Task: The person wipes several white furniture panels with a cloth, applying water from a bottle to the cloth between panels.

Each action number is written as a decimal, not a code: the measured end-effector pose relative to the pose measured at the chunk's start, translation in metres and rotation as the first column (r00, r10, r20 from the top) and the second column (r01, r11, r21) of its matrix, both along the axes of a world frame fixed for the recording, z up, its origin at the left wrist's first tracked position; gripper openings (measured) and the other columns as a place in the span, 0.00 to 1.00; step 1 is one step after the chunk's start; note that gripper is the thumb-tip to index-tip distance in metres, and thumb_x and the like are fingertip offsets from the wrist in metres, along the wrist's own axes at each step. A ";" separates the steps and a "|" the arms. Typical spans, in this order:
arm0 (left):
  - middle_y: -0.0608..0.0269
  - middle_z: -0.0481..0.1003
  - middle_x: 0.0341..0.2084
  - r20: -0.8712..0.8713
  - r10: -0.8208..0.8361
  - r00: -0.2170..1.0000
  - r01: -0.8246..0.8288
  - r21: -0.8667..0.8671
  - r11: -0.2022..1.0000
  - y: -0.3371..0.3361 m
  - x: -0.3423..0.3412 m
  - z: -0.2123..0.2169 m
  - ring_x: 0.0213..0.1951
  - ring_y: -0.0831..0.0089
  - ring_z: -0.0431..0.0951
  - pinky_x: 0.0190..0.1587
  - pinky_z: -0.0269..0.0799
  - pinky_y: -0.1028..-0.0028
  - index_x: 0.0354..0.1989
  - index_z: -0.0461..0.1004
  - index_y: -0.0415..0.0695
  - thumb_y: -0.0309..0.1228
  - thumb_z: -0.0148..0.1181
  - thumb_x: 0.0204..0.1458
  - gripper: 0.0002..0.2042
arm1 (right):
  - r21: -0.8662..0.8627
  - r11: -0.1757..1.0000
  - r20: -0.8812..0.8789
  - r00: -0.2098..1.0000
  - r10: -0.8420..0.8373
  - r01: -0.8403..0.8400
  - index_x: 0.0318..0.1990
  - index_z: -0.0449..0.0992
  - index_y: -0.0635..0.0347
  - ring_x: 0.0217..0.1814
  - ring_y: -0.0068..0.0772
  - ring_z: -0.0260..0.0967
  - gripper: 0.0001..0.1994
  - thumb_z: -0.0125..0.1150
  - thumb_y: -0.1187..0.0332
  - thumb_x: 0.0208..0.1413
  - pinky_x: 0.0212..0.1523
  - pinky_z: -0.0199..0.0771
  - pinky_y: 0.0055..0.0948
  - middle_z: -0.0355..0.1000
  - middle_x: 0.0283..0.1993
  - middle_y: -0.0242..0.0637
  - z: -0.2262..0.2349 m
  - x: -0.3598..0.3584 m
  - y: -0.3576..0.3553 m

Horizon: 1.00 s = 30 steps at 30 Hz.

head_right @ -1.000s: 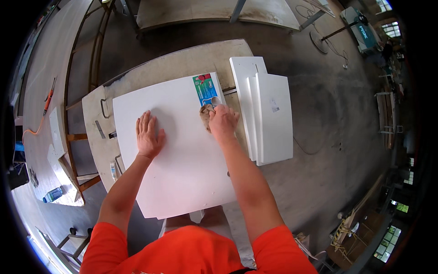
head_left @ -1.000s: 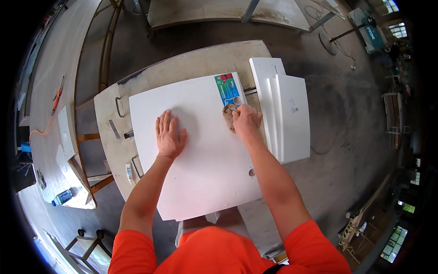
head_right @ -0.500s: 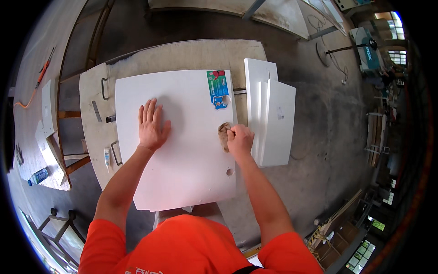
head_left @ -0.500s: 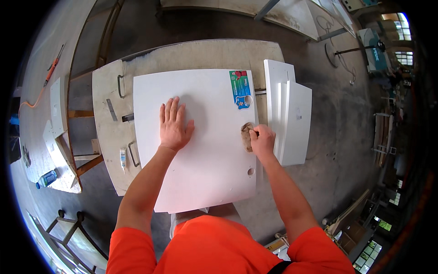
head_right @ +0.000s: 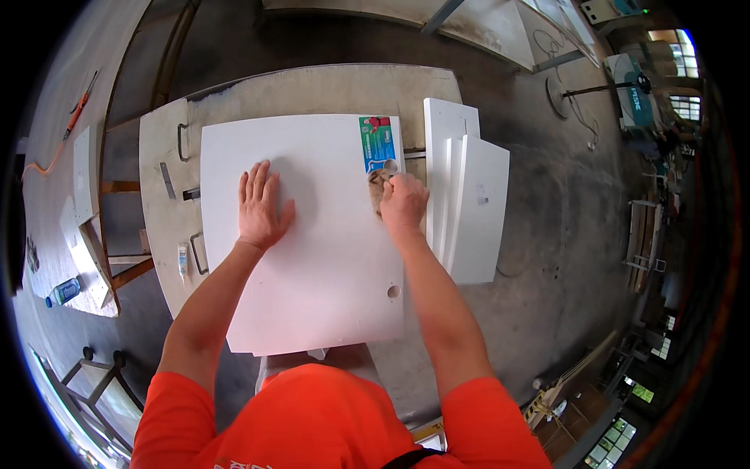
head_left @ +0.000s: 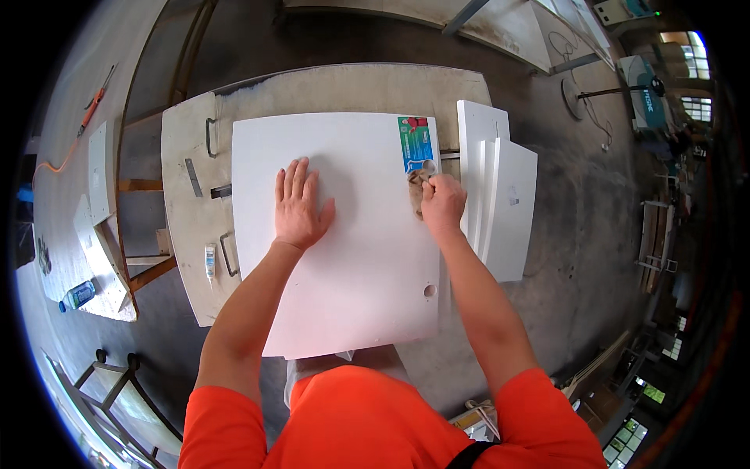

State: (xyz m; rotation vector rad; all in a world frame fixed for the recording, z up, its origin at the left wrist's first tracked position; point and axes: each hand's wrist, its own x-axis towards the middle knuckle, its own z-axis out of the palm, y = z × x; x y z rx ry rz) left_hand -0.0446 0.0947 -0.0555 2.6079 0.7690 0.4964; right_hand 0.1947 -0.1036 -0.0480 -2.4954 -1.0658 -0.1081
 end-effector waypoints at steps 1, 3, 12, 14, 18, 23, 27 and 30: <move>0.44 0.60 0.71 -0.009 0.002 1.000 -0.002 -0.001 1.000 -0.003 -0.003 -0.001 0.73 0.47 0.56 0.76 0.43 0.48 0.63 0.66 0.37 0.40 0.60 0.56 0.28 | 0.011 0.997 -0.024 0.997 0.074 -0.074 0.30 0.71 0.53 0.42 0.46 0.71 0.09 0.69 0.71 0.52 0.43 0.63 0.46 0.72 0.33 0.36 0.001 -0.011 -0.010; 0.44 0.60 0.71 -0.020 0.015 1.000 -0.015 0.010 1.000 -0.001 -0.010 0.001 0.73 0.46 0.56 0.76 0.43 0.48 0.63 0.67 0.37 0.40 0.60 0.56 0.29 | 0.009 0.995 -0.059 0.994 0.096 -0.096 0.30 0.71 0.54 0.42 0.47 0.70 0.08 0.68 0.71 0.53 0.43 0.63 0.45 0.72 0.33 0.36 0.002 -0.049 -0.032; 0.44 0.60 0.71 -0.024 0.014 1.000 -0.013 0.015 1.000 -0.001 -0.007 -0.002 0.74 0.47 0.54 0.76 0.43 0.48 0.63 0.67 0.36 0.42 0.60 0.55 0.30 | -0.016 0.994 0.023 0.994 0.105 -0.104 0.30 0.70 0.53 0.40 0.46 0.70 0.08 0.64 0.70 0.55 0.43 0.63 0.45 0.72 0.33 0.36 -0.006 -0.056 -0.037; 0.44 0.61 0.70 -0.027 0.029 0.999 -0.028 0.013 1.000 0.002 -0.015 -0.001 0.73 0.46 0.55 0.76 0.44 0.47 0.62 0.67 0.37 0.41 0.60 0.55 0.29 | -0.011 0.995 -0.028 0.995 0.101 -0.101 0.30 0.70 0.52 0.40 0.46 0.69 0.07 0.64 0.71 0.56 0.42 0.63 0.45 0.71 0.33 0.36 0.002 -0.091 -0.050; 0.45 0.62 0.70 -0.038 0.008 0.999 -0.008 0.012 1.000 -0.003 -0.001 0.001 0.73 0.46 0.56 0.76 0.44 0.47 0.62 0.68 0.38 0.40 0.59 0.56 0.28 | 0.069 0.991 0.019 0.994 0.112 -0.113 0.30 0.70 0.52 0.40 0.46 0.69 0.07 0.64 0.71 0.56 0.41 0.62 0.45 0.71 0.32 0.35 -0.005 -0.055 0.004; 0.46 0.62 0.69 -0.029 0.007 1.000 -0.006 0.013 1.000 -0.003 -0.003 -0.001 0.73 0.46 0.56 0.76 0.43 0.47 0.61 0.68 0.38 0.41 0.59 0.56 0.27 | 0.057 0.994 0.036 0.995 0.093 -0.095 0.29 0.70 0.52 0.39 0.45 0.69 0.07 0.62 0.72 0.56 0.41 0.62 0.45 0.71 0.32 0.36 -0.011 -0.087 -0.004; 0.45 0.62 0.69 -0.037 0.041 0.998 -0.040 0.014 0.999 0.002 -0.018 0.001 0.73 0.46 0.56 0.76 0.43 0.47 0.62 0.68 0.37 0.41 0.59 0.56 0.28 | 0.024 0.995 -0.005 0.996 0.094 -0.094 0.29 0.70 0.52 0.40 0.45 0.69 0.07 0.61 0.72 0.58 0.42 0.62 0.46 0.71 0.32 0.37 0.003 -0.136 -0.015; 0.46 0.62 0.70 -0.014 -0.018 1.000 0.018 -0.021 1.000 -0.004 0.006 0.001 0.73 0.47 0.55 0.76 0.42 0.46 0.62 0.68 0.37 0.42 0.60 0.56 0.28 | 0.085 0.995 0.116 0.992 0.042 -0.052 0.29 0.71 0.53 0.40 0.45 0.69 0.07 0.61 0.71 0.58 0.43 0.63 0.46 0.71 0.33 0.37 -0.001 -0.054 0.049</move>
